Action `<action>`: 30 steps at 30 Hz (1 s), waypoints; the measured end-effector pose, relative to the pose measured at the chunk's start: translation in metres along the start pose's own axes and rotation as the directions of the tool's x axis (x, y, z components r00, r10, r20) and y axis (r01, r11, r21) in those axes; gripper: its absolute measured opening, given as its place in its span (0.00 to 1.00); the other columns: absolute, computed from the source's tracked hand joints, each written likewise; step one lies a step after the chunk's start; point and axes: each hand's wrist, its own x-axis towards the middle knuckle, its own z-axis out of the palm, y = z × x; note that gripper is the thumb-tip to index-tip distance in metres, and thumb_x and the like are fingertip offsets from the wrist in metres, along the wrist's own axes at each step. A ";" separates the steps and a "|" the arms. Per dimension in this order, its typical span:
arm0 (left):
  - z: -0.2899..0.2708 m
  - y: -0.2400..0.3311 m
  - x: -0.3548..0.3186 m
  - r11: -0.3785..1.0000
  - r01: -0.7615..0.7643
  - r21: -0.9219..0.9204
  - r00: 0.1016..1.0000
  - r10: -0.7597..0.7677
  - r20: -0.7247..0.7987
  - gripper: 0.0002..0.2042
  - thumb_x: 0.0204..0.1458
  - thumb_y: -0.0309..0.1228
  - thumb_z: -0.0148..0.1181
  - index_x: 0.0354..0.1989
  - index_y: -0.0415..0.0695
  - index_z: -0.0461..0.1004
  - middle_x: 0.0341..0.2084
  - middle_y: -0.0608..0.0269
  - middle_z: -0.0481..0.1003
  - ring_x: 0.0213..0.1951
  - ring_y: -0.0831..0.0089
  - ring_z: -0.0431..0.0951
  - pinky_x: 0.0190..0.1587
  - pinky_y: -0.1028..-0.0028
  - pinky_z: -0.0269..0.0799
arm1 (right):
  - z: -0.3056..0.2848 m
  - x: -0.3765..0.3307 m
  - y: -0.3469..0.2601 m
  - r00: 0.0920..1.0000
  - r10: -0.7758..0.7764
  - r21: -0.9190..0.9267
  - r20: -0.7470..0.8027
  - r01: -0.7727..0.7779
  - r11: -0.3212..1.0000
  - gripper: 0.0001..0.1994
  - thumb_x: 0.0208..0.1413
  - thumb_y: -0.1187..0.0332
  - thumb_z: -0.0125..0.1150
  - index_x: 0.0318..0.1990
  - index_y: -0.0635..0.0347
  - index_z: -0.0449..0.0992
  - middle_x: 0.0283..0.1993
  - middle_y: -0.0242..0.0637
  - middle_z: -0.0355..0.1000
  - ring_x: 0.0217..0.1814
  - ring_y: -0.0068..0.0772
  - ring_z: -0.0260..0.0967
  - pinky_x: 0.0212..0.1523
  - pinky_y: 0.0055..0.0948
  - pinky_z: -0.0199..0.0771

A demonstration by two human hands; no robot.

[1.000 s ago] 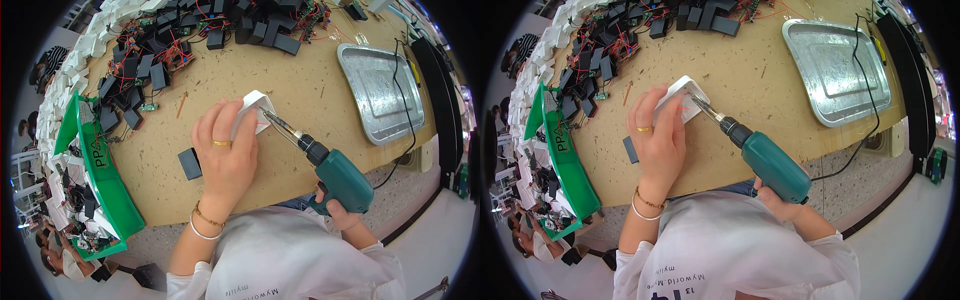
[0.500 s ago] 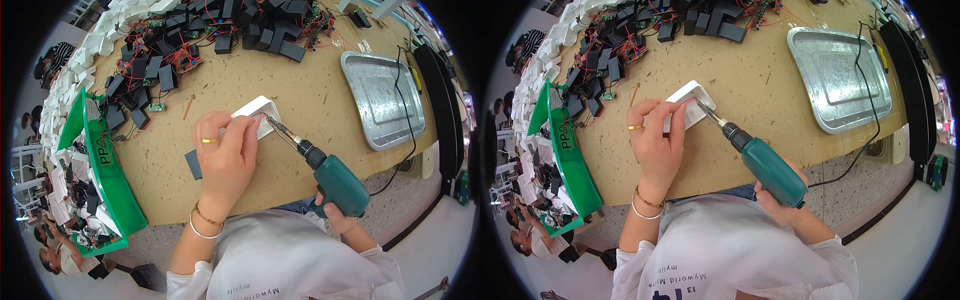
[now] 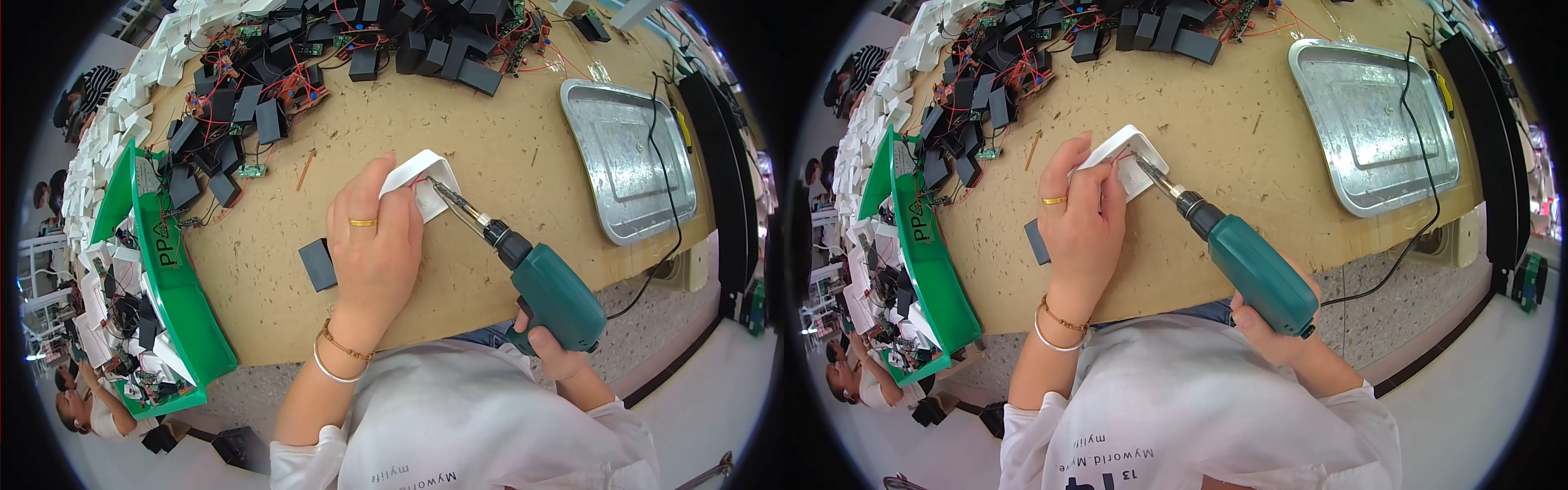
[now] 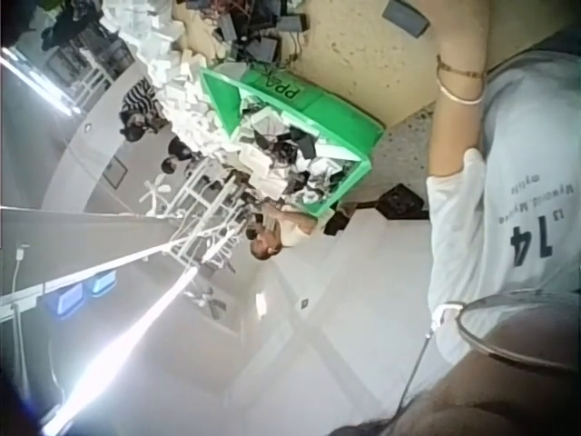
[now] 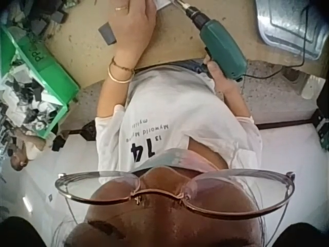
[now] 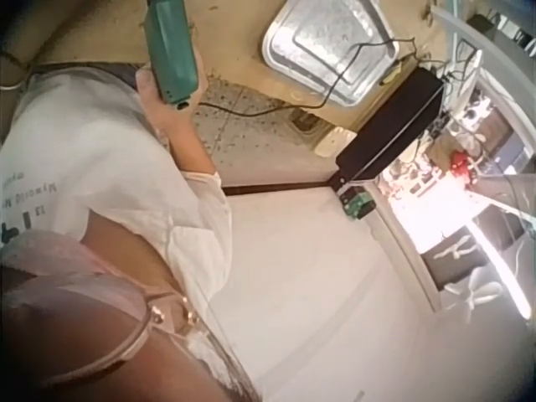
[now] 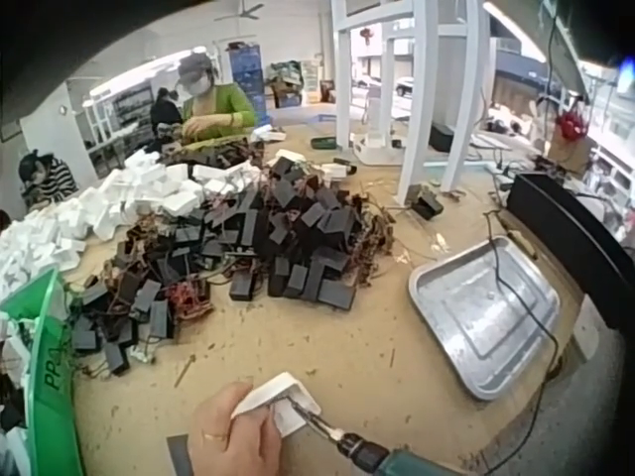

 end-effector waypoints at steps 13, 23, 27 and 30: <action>0.004 0.002 0.001 0.997 -0.052 0.054 0.999 0.052 -0.001 0.05 0.42 0.21 0.60 0.29 0.39 0.72 0.47 0.63 0.68 0.41 0.62 0.71 0.41 0.67 0.66 | 0.002 0.009 -0.002 1.000 -0.009 0.018 0.019 0.008 1.000 0.18 0.48 0.69 0.63 0.45 0.72 0.70 0.28 0.34 0.71 0.25 0.21 0.66 0.26 0.22 0.67; 0.003 0.003 0.000 0.998 -0.017 0.059 0.999 0.014 0.052 0.05 0.42 0.21 0.59 0.28 0.40 0.70 0.46 0.62 0.68 0.43 0.61 0.70 0.43 0.64 0.66 | 0.003 0.006 0.001 1.000 -0.015 -0.008 0.016 0.015 1.000 0.20 0.49 0.68 0.63 0.47 0.72 0.70 0.30 0.36 0.71 0.26 0.24 0.67 0.30 0.24 0.68; 0.002 0.003 0.001 0.998 -0.011 0.055 0.998 0.008 0.055 0.06 0.41 0.21 0.60 0.27 0.40 0.70 0.46 0.62 0.68 0.43 0.60 0.70 0.43 0.64 0.66 | -0.001 0.007 0.004 0.998 -0.010 -0.078 0.063 0.015 0.997 0.20 0.49 0.67 0.63 0.47 0.73 0.70 0.30 0.37 0.72 0.29 0.26 0.68 0.32 0.25 0.68; 0.002 0.003 0.000 0.999 -0.012 0.040 0.999 0.010 0.050 0.06 0.41 0.21 0.60 0.27 0.40 0.69 0.46 0.62 0.68 0.43 0.60 0.70 0.42 0.64 0.66 | 0.004 0.005 -0.002 0.999 0.003 -0.087 0.052 0.002 0.996 0.20 0.49 0.67 0.63 0.47 0.72 0.71 0.30 0.37 0.72 0.30 0.28 0.68 0.33 0.26 0.68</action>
